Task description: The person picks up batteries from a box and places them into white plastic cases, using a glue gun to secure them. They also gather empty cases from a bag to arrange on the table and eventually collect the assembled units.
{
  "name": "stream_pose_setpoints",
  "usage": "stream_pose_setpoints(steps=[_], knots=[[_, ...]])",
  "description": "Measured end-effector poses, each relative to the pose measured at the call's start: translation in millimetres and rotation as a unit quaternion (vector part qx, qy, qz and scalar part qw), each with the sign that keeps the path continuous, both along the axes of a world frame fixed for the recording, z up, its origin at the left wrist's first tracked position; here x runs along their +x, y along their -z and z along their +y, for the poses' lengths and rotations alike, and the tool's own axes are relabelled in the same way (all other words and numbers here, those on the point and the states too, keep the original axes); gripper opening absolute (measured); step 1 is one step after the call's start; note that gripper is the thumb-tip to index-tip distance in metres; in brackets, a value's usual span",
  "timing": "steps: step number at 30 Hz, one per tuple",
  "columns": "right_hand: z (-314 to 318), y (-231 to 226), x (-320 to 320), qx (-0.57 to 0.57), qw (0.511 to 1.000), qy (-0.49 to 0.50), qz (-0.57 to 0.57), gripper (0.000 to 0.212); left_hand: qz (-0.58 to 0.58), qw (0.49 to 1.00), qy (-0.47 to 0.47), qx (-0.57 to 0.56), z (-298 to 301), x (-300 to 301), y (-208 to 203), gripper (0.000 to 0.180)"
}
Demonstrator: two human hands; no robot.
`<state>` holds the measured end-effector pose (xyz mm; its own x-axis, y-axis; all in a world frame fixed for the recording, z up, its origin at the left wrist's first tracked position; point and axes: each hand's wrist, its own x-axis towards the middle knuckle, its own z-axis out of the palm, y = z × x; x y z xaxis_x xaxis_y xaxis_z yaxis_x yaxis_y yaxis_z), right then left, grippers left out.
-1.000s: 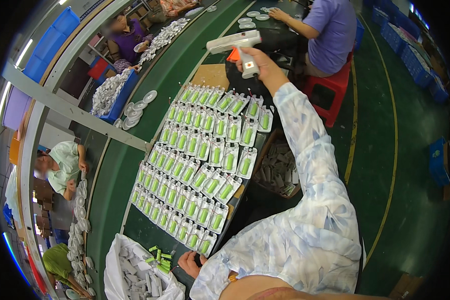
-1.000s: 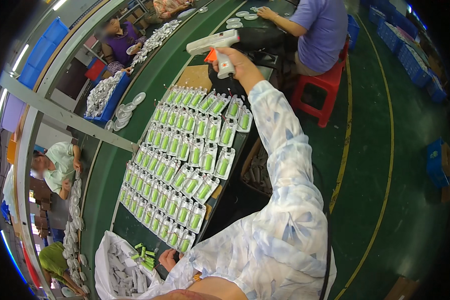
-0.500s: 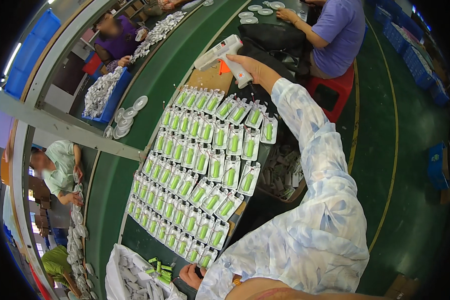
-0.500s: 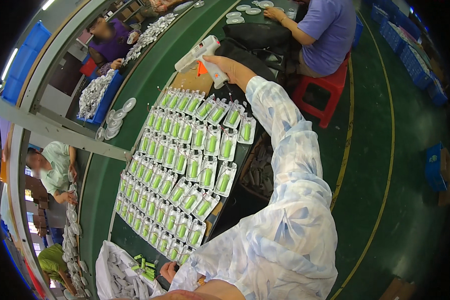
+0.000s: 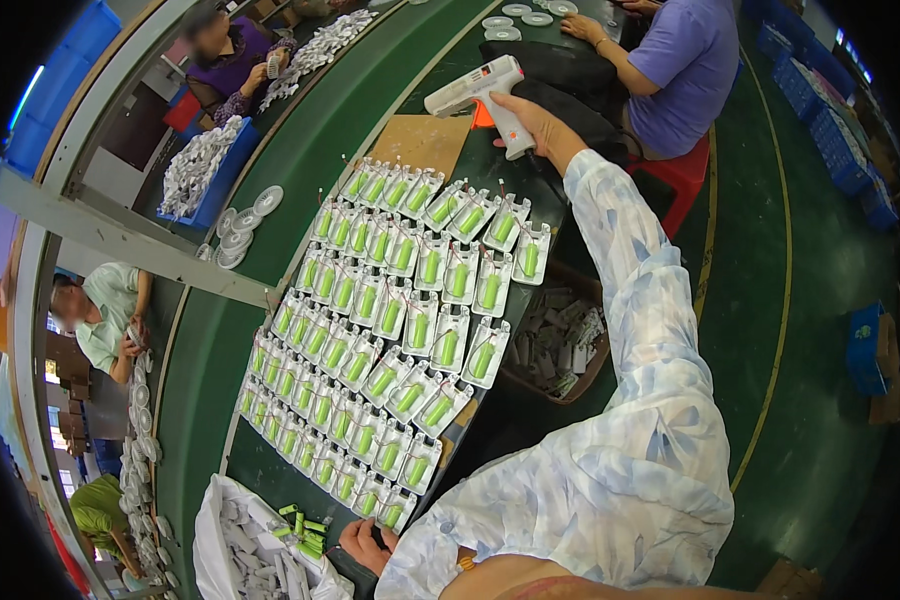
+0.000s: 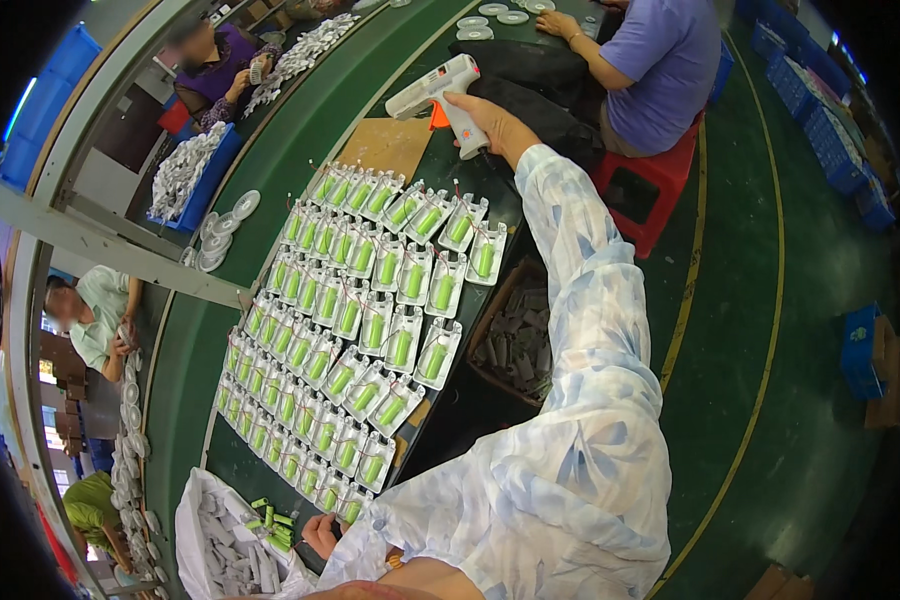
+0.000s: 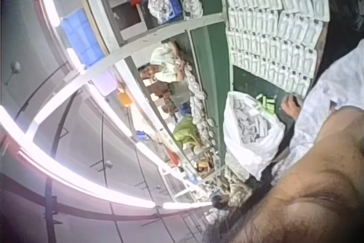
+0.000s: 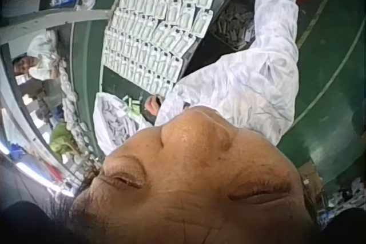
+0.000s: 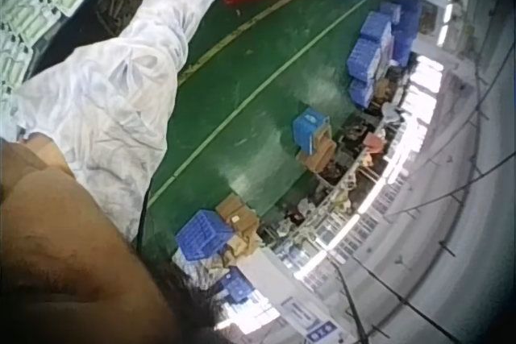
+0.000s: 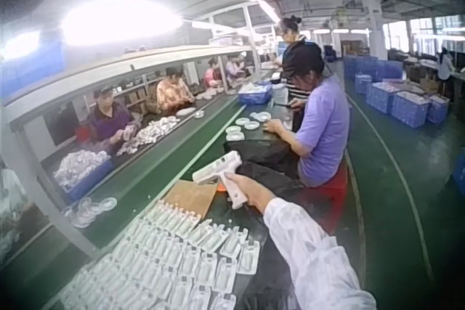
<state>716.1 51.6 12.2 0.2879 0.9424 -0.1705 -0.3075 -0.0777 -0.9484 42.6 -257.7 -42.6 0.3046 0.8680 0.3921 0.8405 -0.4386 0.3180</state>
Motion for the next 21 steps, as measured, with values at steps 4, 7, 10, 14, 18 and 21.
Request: stream_pose_setpoints(steps=[4, 7, 10, 14, 18, 21], knots=[[24, -2, -38, 0.035, 0.992, -0.009, 0.122, 0.043, -0.012, 1.0, -0.022, 0.0, -4, 2, -3, 0.029], [25, -4, -49, 0.012, 0.991, 0.041, 0.124, 0.036, -0.03, 0.999, -0.032, -0.001, -3, 18, -11, 0.03], [39, 2, -61, -0.019, 0.989, 0.044, 0.138, 0.034, -0.016, 0.999, -0.026, 0.011, -1, 8, -6, 0.031], [47, 14, -61, -0.031, 0.984, 0.034, 0.171, 0.038, 0.057, 0.997, 0.049, 0.031, 8, -25, 10, 0.035], [56, 22, -45, -0.038, 0.982, -0.009, 0.184, 0.039, -0.023, 0.999, 0.04, 0.01, 11, -77, 70, 0.032], [65, 28, -45, -0.047, 0.986, 0.016, 0.159, 0.037, -0.03, 1.0, -0.009, 0.004, 8, -93, 96, 0.021]])
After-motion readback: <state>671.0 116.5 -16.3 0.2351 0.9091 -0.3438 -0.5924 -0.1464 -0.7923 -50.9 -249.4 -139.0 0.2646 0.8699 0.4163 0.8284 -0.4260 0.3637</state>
